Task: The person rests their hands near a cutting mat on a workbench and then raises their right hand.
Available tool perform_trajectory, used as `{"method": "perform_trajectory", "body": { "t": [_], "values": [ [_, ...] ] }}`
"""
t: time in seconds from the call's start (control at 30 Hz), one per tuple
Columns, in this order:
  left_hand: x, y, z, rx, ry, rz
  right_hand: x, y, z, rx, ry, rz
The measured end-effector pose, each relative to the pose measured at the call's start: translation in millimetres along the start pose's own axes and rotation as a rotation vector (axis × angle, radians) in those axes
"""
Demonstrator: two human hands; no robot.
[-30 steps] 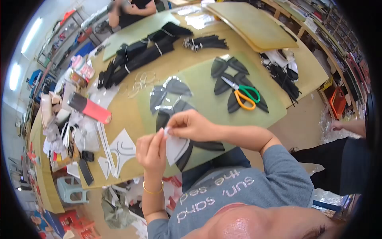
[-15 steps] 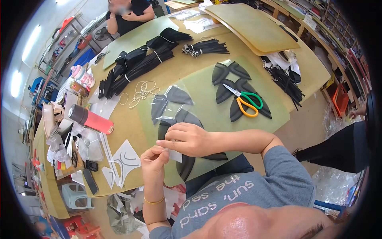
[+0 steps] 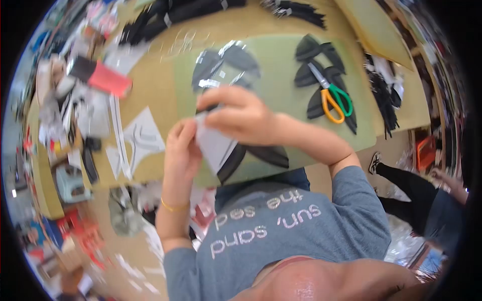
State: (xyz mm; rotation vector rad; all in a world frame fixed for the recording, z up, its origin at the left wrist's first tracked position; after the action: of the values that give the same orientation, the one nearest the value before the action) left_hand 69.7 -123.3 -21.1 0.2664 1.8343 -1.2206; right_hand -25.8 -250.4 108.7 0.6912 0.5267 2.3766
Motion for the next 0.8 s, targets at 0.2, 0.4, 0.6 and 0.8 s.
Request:
{"method": "perform_trajectory", "body": {
  "t": [0.2, 0.4, 0.6, 0.8],
  "values": [
    [-36, 33, -58, 0.263, 0.795, 1.722, -58, 27, 17, 0.298, -0.590, 0.134],
    [-86, 10, -27, -0.153, -0.103, 1.375, -66, 1, 28, 0.336, -0.426, 0.083],
    [-52, -6, 14, -0.177, -0.299, 0.911, -71, 1, 21, 0.181, -0.412, 0.144],
    [-79, -48, 6, -0.318, -0.667, 1.470, -108, -7, -4, 0.014, -0.573, 0.409]
  ]
}}
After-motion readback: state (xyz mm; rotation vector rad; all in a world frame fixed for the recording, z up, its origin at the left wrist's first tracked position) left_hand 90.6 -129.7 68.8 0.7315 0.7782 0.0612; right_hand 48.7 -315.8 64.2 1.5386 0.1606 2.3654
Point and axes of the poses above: each hand's wrist, its own z-axis towards the middle knuckle, its own y-axis out of the back of the hand, x = y × z, the point moved 9 cm from there along z, towards the middle knuckle, and after that the axes turned 10 degrees about x, right-handed, at the moved point
